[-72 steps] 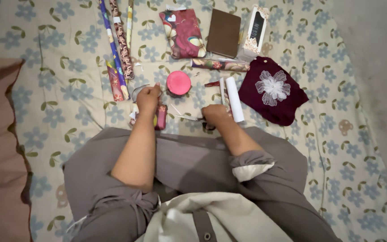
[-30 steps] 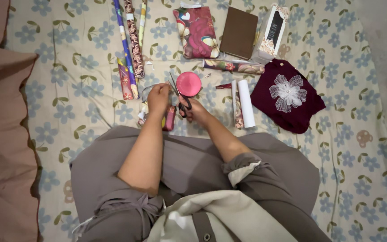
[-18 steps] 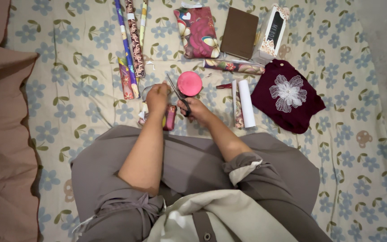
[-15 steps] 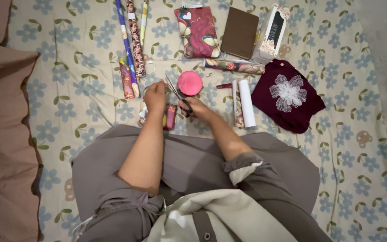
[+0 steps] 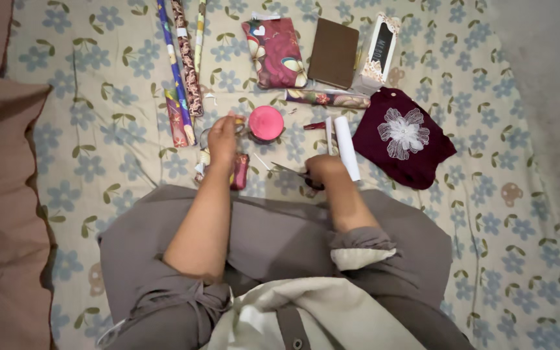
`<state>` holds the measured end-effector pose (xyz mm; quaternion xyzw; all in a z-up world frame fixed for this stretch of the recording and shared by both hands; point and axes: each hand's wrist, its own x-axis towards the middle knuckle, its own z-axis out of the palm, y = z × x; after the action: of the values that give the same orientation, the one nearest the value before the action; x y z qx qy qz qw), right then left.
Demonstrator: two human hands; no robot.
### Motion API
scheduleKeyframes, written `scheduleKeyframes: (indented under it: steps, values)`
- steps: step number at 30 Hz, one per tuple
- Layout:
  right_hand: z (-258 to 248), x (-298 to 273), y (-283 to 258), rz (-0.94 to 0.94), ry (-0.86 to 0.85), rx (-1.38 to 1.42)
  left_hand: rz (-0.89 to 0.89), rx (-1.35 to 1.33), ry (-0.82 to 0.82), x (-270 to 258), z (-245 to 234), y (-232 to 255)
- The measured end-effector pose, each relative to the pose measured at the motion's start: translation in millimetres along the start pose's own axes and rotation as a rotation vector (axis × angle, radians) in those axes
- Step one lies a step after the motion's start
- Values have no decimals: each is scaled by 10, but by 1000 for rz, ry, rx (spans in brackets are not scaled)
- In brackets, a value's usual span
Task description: The person wraps a small rectangular item with patterned paper, secures it with tape, and ties a white ribbon around it. They then cut the ribbon and tape with scissors and place the finished gift aside.
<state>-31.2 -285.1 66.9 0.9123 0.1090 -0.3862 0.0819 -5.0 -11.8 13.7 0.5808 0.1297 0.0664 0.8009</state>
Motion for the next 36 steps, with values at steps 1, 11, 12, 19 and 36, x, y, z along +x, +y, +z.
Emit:
scheduleKeyframes:
  steps: [1,11,12,19,36]
  values:
    - [26,8,-47,48,35,-77,13,22,-10,-18,14,-5]
    - [145,260,-185,3,193,113,-61,57,-50,-108,110,-66]
    - [84,272,-182,-54,228,146,-81,59,-46,-121,119,-74]
    - [-154,381,-533,-387,329,1624,-62,53,-135,-220,195,-85]
    - [59,997,-748,-270,946,1251,-31,780,100,-424,170,266]
